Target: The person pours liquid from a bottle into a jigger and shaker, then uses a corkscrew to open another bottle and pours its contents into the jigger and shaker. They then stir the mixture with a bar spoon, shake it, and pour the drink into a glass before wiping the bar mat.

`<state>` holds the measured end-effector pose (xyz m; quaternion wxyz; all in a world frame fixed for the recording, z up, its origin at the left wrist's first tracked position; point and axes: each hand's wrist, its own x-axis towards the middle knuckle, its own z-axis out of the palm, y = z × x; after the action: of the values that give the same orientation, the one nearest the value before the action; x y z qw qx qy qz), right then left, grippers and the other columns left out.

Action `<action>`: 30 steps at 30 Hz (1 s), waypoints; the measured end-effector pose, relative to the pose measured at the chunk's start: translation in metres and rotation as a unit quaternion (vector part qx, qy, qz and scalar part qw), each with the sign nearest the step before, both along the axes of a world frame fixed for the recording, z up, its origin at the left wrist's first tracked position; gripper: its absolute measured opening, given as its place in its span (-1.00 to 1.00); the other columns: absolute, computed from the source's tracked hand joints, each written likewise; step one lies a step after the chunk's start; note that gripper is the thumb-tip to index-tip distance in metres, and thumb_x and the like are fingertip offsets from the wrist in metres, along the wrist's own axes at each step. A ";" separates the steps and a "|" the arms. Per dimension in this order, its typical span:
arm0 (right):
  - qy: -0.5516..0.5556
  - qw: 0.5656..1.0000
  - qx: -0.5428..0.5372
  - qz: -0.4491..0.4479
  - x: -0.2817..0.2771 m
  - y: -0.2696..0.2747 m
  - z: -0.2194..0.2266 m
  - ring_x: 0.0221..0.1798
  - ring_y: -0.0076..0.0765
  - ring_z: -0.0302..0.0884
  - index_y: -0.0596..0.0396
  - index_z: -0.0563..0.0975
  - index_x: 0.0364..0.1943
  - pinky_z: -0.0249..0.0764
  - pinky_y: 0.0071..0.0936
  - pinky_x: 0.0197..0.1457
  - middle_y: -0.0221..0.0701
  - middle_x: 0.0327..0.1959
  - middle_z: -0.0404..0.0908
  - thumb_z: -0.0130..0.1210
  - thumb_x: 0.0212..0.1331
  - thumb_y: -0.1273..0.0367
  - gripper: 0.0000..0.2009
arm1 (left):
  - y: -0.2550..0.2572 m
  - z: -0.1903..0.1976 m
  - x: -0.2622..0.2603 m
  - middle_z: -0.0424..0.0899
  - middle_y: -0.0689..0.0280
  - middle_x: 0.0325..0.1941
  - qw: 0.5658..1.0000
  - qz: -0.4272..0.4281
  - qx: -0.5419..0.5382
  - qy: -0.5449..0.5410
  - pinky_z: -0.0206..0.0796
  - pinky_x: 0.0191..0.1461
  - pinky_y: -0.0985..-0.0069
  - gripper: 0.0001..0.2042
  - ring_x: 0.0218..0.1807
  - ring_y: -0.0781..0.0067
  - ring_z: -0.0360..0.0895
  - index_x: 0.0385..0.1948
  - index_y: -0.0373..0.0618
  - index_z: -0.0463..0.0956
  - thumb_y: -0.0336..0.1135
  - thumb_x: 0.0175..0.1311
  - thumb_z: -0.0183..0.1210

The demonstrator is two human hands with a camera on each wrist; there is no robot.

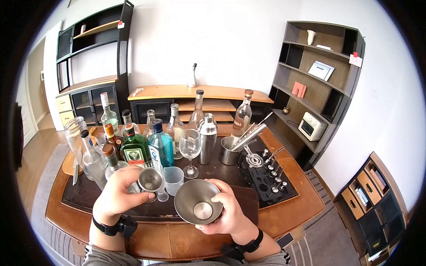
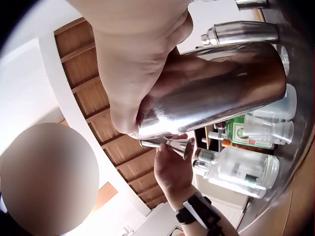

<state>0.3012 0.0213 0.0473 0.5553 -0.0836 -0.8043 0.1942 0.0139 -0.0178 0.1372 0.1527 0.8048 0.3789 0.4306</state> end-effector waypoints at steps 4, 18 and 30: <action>-0.004 0.999 -0.044 -0.006 -0.003 0.008 -0.016 0.26 0.08 0.34 -0.05 0.22 0.07 0.29 -0.07 0.28 0.07 0.25 0.26 0.54 -0.35 0.34 -0.18 | 0.003 -0.002 0.009 0.61 0.18 -0.39 0.996 0.013 0.072 0.056 0.40 -0.17 0.31 -0.73 -0.27 0.11 0.56 -0.28 -0.20 0.57 -0.42 -0.07 0.37; -0.027 0.987 -0.142 0.073 -0.024 -0.005 -0.027 0.29 -0.05 0.29 -0.01 0.20 0.12 0.24 -0.18 0.33 0.00 0.26 0.24 0.51 -0.27 0.37 -0.19 | -0.003 -0.008 0.027 0.56 0.34 -0.17 0.925 0.115 0.287 0.221 0.22 0.24 0.09 -0.72 0.02 0.28 0.50 -0.24 -0.01 0.59 -0.38 -0.08 0.29; -0.026 0.985 -0.154 0.078 -0.029 -0.013 -0.024 0.30 -0.08 0.29 0.02 0.22 0.23 0.23 -0.21 0.34 -0.09 0.25 0.25 0.51 -0.28 0.39 -0.12 | -0.012 -0.026 0.038 0.57 0.53 -0.10 0.826 0.174 0.454 0.286 0.15 0.35 0.05 -0.85 0.10 0.50 0.51 -0.32 0.23 0.56 -0.28 0.04 0.21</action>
<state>0.2725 0.0081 0.0235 0.4979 -0.1103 -0.7830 0.3563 0.0523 -0.0297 0.1114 -0.4223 0.7913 0.3008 0.3240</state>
